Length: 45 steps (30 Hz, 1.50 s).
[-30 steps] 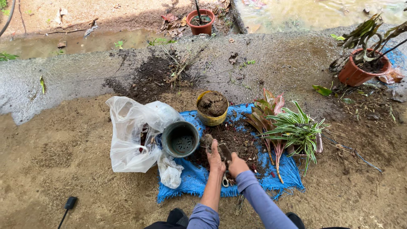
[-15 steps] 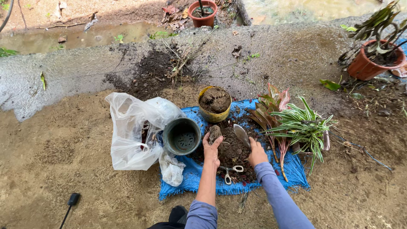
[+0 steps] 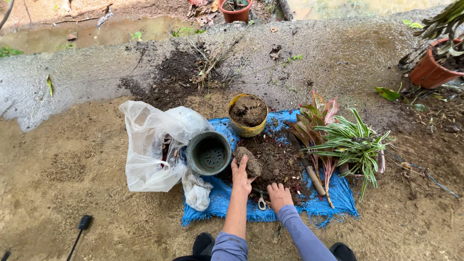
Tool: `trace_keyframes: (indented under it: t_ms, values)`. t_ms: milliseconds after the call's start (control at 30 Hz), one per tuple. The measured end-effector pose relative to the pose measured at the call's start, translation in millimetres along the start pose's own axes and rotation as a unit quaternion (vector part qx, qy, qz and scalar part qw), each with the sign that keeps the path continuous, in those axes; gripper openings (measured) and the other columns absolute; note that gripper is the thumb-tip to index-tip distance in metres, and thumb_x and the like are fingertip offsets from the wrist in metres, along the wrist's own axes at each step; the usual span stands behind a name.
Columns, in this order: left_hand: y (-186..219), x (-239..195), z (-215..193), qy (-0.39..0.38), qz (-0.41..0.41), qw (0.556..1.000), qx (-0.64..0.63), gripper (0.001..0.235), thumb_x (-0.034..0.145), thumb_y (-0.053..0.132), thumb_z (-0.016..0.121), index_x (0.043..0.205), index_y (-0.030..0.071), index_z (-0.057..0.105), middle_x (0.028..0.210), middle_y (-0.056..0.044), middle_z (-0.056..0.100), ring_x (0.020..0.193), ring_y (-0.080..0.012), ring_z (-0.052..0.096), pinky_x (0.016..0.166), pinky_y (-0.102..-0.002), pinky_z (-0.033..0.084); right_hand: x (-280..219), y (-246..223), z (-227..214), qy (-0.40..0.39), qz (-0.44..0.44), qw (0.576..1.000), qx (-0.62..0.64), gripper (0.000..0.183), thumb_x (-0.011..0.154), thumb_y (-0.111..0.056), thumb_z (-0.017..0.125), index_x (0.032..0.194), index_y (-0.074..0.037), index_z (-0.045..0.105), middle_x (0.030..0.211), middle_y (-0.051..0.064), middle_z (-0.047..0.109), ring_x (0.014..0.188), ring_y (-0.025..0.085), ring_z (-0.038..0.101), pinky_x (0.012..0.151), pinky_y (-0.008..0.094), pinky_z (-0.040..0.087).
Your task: The person breaks apart a large clump of soil using a small hand tool and scissors on a blue mat. The person repeatedly strikes and cuts the soil to loosen it, with potted plants and a plastic bag nearby.
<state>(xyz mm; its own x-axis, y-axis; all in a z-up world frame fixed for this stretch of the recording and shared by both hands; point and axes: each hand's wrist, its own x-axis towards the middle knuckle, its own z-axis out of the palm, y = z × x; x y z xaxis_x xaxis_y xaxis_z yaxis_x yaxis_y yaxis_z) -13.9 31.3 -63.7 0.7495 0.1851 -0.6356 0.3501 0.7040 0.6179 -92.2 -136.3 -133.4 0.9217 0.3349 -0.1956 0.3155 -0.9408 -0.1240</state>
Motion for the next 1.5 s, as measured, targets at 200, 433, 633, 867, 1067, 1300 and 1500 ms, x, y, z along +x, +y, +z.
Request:
trace_keyframes:
  t_ms: [200, 433, 633, 867, 1067, 1300, 1500]
  values:
    - [4, 13, -9, -0.003, -0.053, 0.997, 0.063, 0.088, 0.076, 0.045, 0.084, 0.148, 0.01, 0.047, 0.143, -0.007, 0.058, 0.128, -0.0285, 0.056, 0.097, -0.066, 0.046, 21, 17, -14, -0.231, 0.095, 0.954, 0.163, 0.037, 0.09, -0.021, 0.075, 0.125, -0.023, 0.067, 0.121, 0.006, 0.067, 0.111, 0.024, 0.064, 0.1, 0.041, 0.051]
    - [15, 31, -7, 0.001, 0.008, 0.988, 0.157, 0.089, 0.084, 0.056, 0.081, 0.148, 0.005, 0.048, 0.152, -0.01, 0.05, 0.138, -0.024, 0.044, 0.11, -0.054, 0.032, 33, 62, -152, -0.21, 0.185, 0.918, 0.281, 0.023, 0.096, -0.028, 0.068, 0.115, -0.022, 0.08, 0.101, -0.001, 0.08, 0.089, 0.014, 0.067, 0.093, 0.038, 0.036]
    - [71, -37, 51, -0.206, -0.062, 0.972, 0.095, 0.067, 0.078, 0.048, 0.082, 0.127, 0.004, 0.067, 0.122, -0.009, 0.072, 0.109, -0.0229, 0.068, 0.096, -0.043, 0.053, 46, 83, -202, -0.072, 0.127, 0.909, 0.39, 0.028, 0.09, -0.031, 0.079, 0.109, -0.011, 0.076, 0.08, 0.006, 0.074, 0.068, 0.017, 0.065, 0.065, 0.035, 0.054]
    - [105, -101, 101, -0.306, -0.067, 0.943, 0.115, 0.059, 0.081, 0.046, 0.085, 0.119, 0.004, 0.068, 0.112, -0.01, 0.073, 0.101, -0.0252, 0.067, 0.092, -0.047, 0.054, 40, 59, -240, -0.135, 0.143, 0.738, 0.645, 0.029, 0.095, -0.022, 0.066, 0.12, -0.009, 0.07, 0.097, 0.006, 0.072, 0.082, 0.02, 0.066, 0.077, 0.043, 0.059]
    - [127, -127, 108, -0.321, -0.03, 0.947, 0.006, 0.068, 0.075, 0.053, 0.087, 0.125, 0.011, 0.066, 0.126, -0.005, 0.068, 0.12, -0.0239, 0.061, 0.107, -0.046, 0.048, -1, 17, -300, -0.091, 0.241, 0.448, 0.856, 0.037, 0.099, -0.035, 0.044, 0.116, -0.009, 0.063, 0.112, 0.009, 0.072, 0.101, 0.028, 0.069, 0.088, 0.056, 0.057]
    - [128, -131, 108, -0.306, -0.041, 0.951, -0.023, 0.077, 0.072, 0.057, 0.087, 0.128, 0.01, 0.065, 0.127, -0.005, 0.069, 0.124, -0.0256, 0.06, 0.111, -0.047, 0.046, 13, 31, -246, -0.174, 0.101, 0.457, 0.866, 0.033, 0.111, -0.035, 0.053, 0.117, -0.003, 0.061, 0.095, 0.011, 0.068, 0.08, 0.026, 0.067, 0.065, 0.042, 0.055]
    - [150, -134, 97, -0.296, -0.039, 0.954, 0.011, 0.077, 0.073, 0.068, 0.077, 0.13, 0.018, 0.062, 0.123, -0.004, 0.069, 0.117, -0.028, 0.058, 0.089, -0.053, 0.041, -5, 2, -307, -0.14, 0.143, 0.474, 0.857, 0.039, 0.098, -0.031, 0.048, 0.12, -0.003, 0.064, 0.102, 0.016, 0.075, 0.087, 0.03, 0.071, 0.081, 0.044, 0.06]
